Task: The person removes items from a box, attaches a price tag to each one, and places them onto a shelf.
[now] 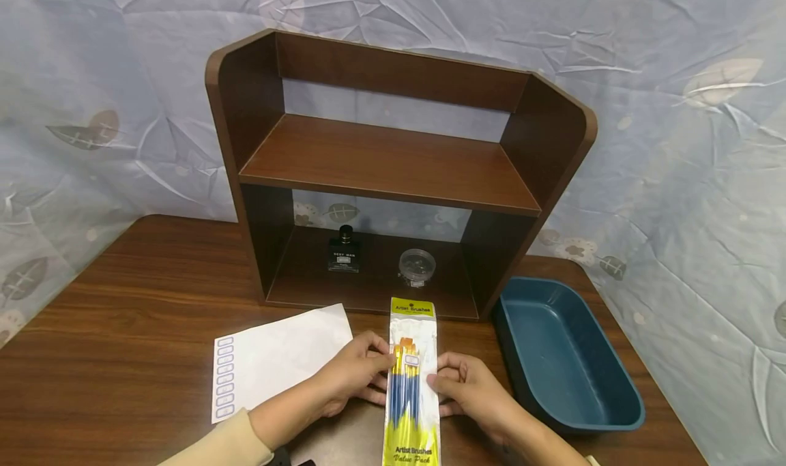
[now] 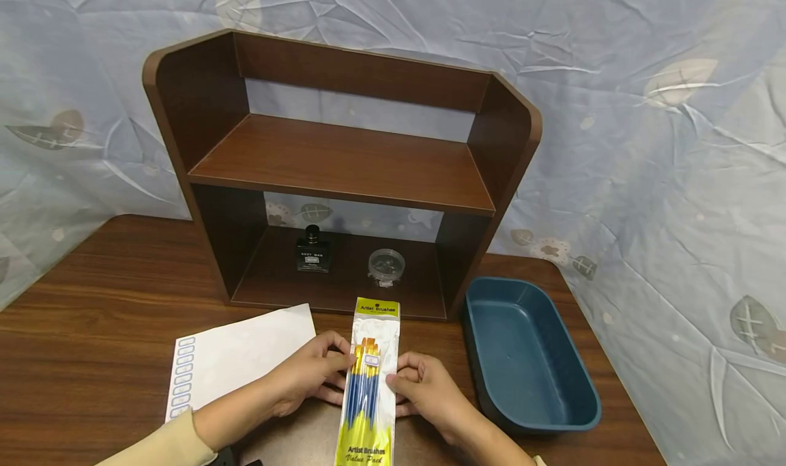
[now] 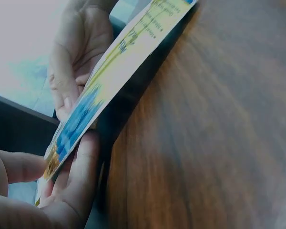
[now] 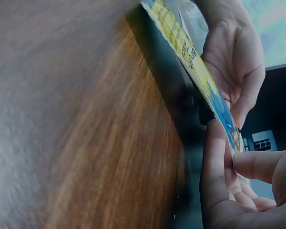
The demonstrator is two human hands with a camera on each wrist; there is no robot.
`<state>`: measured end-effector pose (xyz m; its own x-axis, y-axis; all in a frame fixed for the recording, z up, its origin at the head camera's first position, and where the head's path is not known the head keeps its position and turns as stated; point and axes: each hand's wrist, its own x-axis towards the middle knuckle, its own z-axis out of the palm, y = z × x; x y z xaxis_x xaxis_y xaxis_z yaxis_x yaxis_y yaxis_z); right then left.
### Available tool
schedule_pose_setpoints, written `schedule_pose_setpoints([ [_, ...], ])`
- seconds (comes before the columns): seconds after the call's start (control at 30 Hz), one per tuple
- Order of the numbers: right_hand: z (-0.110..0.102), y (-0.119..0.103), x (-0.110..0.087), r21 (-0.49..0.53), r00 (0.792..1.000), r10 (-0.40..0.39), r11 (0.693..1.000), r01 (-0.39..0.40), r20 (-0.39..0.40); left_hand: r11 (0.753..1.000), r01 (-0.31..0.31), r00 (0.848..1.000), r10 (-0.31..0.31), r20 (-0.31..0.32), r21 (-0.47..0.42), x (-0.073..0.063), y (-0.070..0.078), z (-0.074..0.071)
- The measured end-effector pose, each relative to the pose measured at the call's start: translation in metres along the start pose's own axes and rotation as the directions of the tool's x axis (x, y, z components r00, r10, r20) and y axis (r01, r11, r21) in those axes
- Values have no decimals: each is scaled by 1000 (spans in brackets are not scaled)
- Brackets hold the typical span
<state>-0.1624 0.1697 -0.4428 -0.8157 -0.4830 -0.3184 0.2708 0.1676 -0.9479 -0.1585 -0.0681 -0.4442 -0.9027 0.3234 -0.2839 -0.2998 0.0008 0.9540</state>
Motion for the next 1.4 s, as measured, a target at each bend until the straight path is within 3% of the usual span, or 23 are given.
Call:
schedule_pose_setpoints([
  [0.3,3,-1,-2,3,998,-23,1000,23,-51,998,-52,998,53,-16,34,-3,2,3],
  [0.67,12,-11,-11,-113,986,-122,988,110,-111,977,-186,982,189,-24,101,-20,12,5],
  [1.1,24,-33,-32,-120,957,-270,959,257,-104,910,-374,926,378,15,181,-46,34,5],
  [1.4,29,-54,-46,-171,915,-394,911,375,-93,845,-480,874,485,40,235,-62,54,5],
])
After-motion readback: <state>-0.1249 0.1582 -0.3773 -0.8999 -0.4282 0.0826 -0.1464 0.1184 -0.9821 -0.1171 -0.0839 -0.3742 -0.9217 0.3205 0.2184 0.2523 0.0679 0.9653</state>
